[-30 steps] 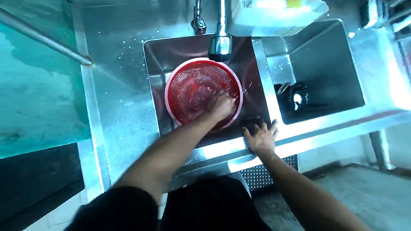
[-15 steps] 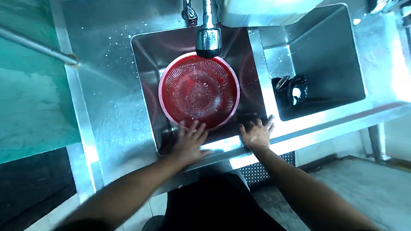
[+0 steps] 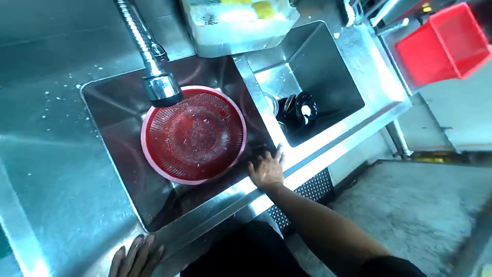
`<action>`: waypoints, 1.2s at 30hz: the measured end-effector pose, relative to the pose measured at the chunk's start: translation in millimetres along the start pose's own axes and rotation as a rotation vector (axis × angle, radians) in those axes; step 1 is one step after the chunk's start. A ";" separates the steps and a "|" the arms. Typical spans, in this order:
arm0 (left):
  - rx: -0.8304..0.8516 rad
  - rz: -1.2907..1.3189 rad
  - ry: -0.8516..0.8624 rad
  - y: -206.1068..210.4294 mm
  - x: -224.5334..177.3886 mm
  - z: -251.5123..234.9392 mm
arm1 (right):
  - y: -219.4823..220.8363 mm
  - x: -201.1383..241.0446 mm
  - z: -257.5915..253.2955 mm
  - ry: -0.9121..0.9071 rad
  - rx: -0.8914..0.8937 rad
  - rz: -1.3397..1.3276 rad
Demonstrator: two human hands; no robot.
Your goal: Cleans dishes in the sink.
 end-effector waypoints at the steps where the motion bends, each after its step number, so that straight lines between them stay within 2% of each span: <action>1: -0.041 -0.024 -0.012 2.2 -6.6 -4.6 | -0.5 0.5 0.7 -0.003 0.020 -0.004; 4: -0.178 -0.061 -0.012 -16.1 -49.5 -61.0 | -2.7 0.9 0.2 0.003 0.033 0.002; 7: -0.286 -0.049 -0.069 -47.7 -98.7 -155.8 | -0.1 0.4 0.3 0.012 0.034 0.015; 9: -0.157 0.029 -0.144 -72.3 -117.5 -226.0 | -0.2 1.6 0.5 0.018 0.043 0.007; 11: 0.002 0.095 -0.144 -90.9 -130.1 -278.9 | -0.7 1.3 -0.3 0.029 0.043 -0.018; 13: 0.019 0.115 -0.125 -95.7 -131.2 -290.6 | 0.0 -0.1 -1.3 0.035 0.043 -0.033; 16: 0.032 0.085 -0.056 -81.6 -108.6 -254.1 | -3.9 3.1 -3.3 0.020 0.068 -0.011; 18: 0.010 0.094 -0.080 -71.6 -85.1 -234.4 | -6.3 3.6 -2.1 0.012 0.103 -0.008; 20: 0.077 0.124 -0.209 -76.2 -53.5 -241.7 | -6.9 2.1 -1.4 -0.005 0.100 -0.015; 22: 0.178 0.179 -0.359 -96.6 -17.1 -264.2 | -6.2 0.5 -1.9 -0.007 0.109 -0.051; 23: 0.164 0.258 -0.418 -113.6 0.6 -275.5 | -5.7 0.8 -2.7 -0.010 0.107 -0.073; 26: -0.094 0.570 -0.473 -181.8 45.0 -307.4 | -6.9 1.8 -6.1 -0.002 0.070 -0.081; 29: -0.506 0.762 -0.392 -241.6 82.5 -343.2 | -6.7 1.6 -6.1 0.023 0.044 -0.051; 33: -0.724 1.282 -0.417 -313.7 107.5 -380.2 | -3.3 -0.9 -12.0 0.046 0.048 -0.037; 36: -0.790 1.725 -0.404 -325.7 106.1 -395.4 | -3.7 -0.2 -15.1 0.041 0.004 -0.041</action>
Point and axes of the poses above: each hand's wrist, its own z-axis away from the middle knuckle, its own y-axis out of the palm, x = y × z, the point moved 7 cm from there along -z, towards the middle knuckle, and after that the axes turned 14 degrees about x, right-handed, at the moved point
